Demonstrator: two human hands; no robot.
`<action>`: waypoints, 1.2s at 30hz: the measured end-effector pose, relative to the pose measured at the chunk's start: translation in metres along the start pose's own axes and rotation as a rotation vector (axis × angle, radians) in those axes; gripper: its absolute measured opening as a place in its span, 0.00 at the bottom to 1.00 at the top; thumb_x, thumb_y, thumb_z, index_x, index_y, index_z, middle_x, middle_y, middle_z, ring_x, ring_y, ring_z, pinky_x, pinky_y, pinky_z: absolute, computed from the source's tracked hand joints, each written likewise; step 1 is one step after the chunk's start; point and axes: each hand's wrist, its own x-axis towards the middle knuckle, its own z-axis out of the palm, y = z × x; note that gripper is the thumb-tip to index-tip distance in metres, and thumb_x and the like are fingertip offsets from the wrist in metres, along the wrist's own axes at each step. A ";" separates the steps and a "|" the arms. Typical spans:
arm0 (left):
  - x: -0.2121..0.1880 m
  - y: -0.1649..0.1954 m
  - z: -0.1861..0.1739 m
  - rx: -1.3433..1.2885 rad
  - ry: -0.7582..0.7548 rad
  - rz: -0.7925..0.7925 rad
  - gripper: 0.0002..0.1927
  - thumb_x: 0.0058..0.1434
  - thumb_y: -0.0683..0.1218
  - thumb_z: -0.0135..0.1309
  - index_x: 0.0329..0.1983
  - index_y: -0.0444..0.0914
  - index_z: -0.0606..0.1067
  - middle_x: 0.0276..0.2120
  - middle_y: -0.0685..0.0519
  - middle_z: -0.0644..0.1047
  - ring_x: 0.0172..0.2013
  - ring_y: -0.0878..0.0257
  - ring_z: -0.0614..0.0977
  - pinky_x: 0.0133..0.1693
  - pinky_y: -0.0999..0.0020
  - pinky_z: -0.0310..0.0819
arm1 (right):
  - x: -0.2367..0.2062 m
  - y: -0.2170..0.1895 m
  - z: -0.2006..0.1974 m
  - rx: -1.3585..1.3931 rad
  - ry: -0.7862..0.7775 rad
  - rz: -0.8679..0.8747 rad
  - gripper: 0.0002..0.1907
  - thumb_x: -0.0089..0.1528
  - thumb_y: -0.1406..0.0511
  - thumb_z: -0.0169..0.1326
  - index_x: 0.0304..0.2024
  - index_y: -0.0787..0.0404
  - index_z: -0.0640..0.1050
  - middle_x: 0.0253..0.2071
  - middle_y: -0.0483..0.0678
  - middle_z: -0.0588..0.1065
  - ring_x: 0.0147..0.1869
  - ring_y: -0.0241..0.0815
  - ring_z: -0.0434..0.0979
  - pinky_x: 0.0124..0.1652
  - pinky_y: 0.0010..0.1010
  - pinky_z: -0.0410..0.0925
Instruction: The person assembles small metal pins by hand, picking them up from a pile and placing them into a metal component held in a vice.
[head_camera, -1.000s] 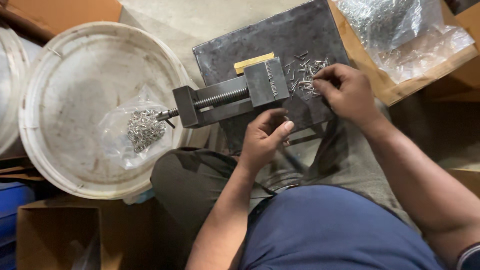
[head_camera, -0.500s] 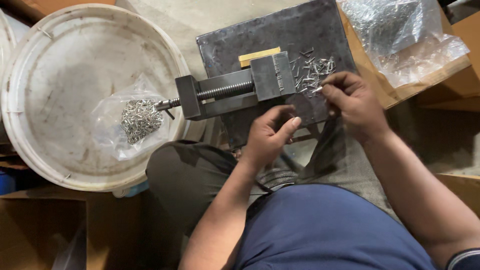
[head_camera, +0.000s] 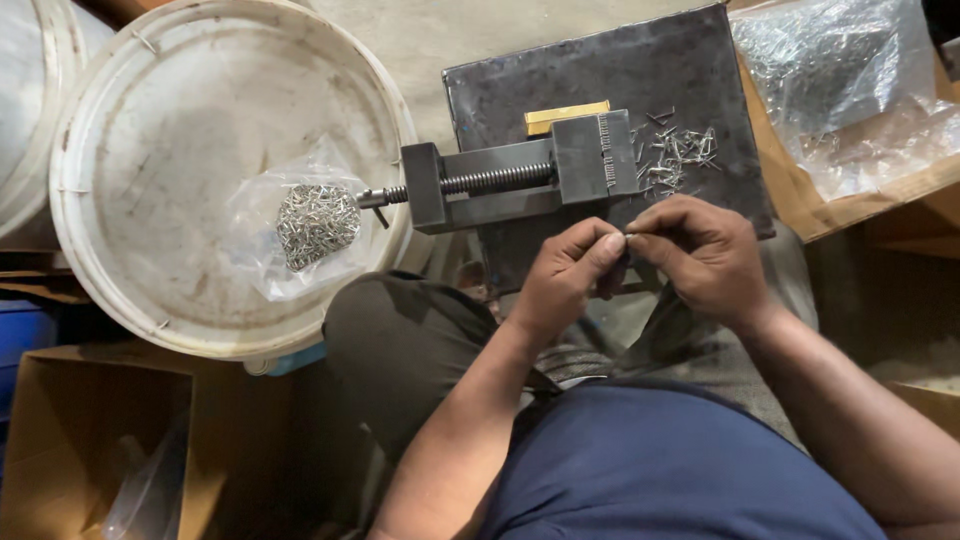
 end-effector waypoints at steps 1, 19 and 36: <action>0.000 0.000 0.000 -0.005 0.006 0.006 0.12 0.76 0.49 0.50 0.44 0.35 0.75 0.28 0.57 0.75 0.29 0.72 0.73 0.32 0.75 0.67 | 0.003 -0.004 -0.001 -0.129 -0.008 -0.092 0.04 0.64 0.72 0.60 0.41 0.66 0.80 0.39 0.47 0.78 0.40 0.33 0.76 0.39 0.25 0.69; 0.007 0.000 0.000 0.038 0.150 -0.021 0.16 0.68 0.48 0.59 0.52 0.32 0.76 0.32 0.55 0.79 0.29 0.71 0.79 0.32 0.76 0.76 | 0.051 -0.043 -0.006 -0.623 -0.044 -0.435 0.05 0.65 0.71 0.63 0.42 0.66 0.80 0.41 0.52 0.78 0.41 0.44 0.81 0.40 0.32 0.74; 0.006 0.003 0.001 0.144 0.197 -0.017 0.15 0.67 0.46 0.58 0.53 0.33 0.77 0.32 0.54 0.80 0.29 0.70 0.79 0.33 0.75 0.75 | 0.030 -0.005 -0.021 -0.532 0.211 -0.298 0.04 0.71 0.72 0.60 0.48 0.66 0.81 0.43 0.53 0.79 0.41 0.44 0.81 0.41 0.28 0.73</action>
